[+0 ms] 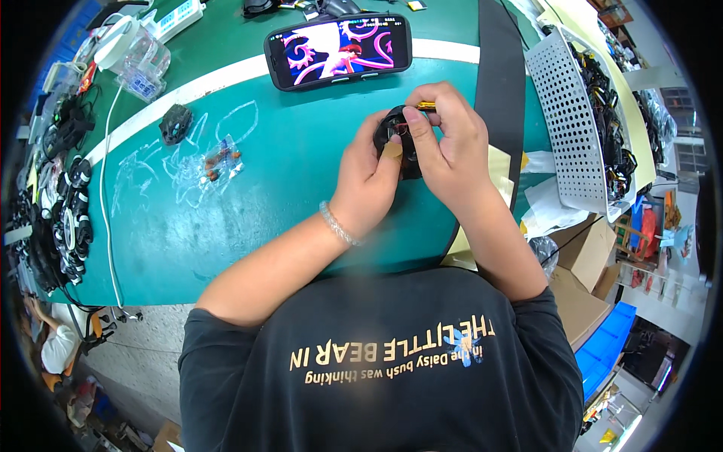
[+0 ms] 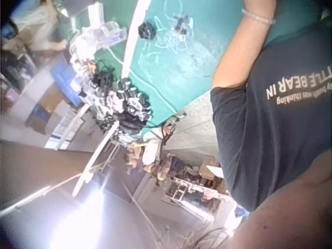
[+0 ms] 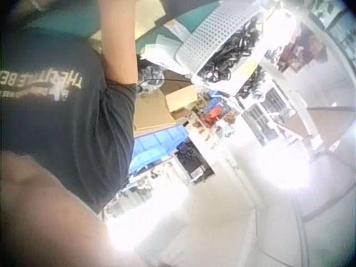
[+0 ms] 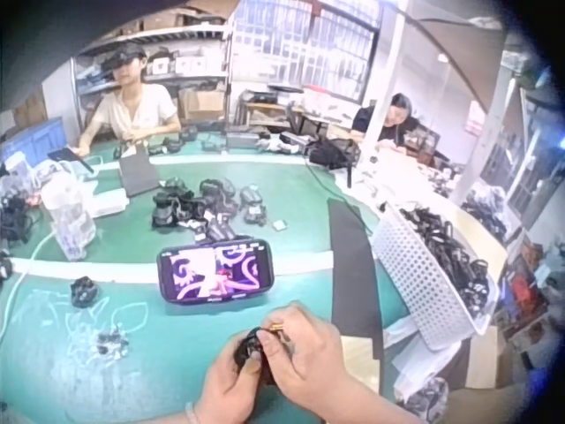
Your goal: The person assembles small electronic devices at a workbench, inserting batteries and connecting wires to circuit boards. They handle multiple units sequentially, placing finished items into a white basket while referencing a video on a smartphone.
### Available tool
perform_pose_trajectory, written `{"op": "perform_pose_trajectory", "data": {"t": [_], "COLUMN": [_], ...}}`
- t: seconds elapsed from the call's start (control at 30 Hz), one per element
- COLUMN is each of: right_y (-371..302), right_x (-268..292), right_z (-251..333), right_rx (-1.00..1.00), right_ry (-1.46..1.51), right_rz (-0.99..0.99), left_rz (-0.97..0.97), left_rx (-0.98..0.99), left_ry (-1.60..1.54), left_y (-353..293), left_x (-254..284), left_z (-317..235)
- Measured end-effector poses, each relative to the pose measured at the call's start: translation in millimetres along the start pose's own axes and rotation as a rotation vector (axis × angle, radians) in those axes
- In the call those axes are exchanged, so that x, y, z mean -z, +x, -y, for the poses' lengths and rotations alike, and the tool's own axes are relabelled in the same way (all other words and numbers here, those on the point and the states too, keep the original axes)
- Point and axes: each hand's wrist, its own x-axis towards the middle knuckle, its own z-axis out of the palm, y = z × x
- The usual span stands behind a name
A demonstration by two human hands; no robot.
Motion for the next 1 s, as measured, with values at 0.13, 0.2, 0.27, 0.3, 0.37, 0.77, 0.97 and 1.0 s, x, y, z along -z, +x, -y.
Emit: {"op": "perform_pose_trajectory", "data": {"t": [0.13, 0.2, 0.27, 0.3, 0.37, 0.77, 0.97, 1.0], "right_y": [1, 2, 4, 5, 5, 20, 19, 19], "right_x": [0, 2, 5, 6, 9, 18, 13, 13], "right_z": [0, -1, 0, 0, -2, -9, -19, -19], "right_rx": [0.025, 0.065, 0.101, 0.101, 0.102, 0.293, 0.298, 0.300], "right_ry": [-0.064, -0.111, -0.152, -0.187, -0.256, -0.300, -0.215, -0.220], "right_rz": [0.052, 0.084, 0.129, 0.152, 0.199, 0.312, 0.256, 0.258], "left_rz": [-0.031, -0.030, -0.009, -0.004, -0.010, -0.011, 0.012, 0.017], "left_rx": [0.033, 0.027, -0.008, -0.032, -0.042, -0.065, -0.052, -0.044], "left_ry": [-0.040, -0.052, -0.034, -0.027, 0.007, 0.027, -0.006, -0.012], "left_y": [3, 5, 8, 10, 12, 14, 16, 16], "left_x": [1, 1, 4, 5, 6, 9, 9, 10], "left_z": [0, -1, 1, 3, 6, 8, 7, 7]}}
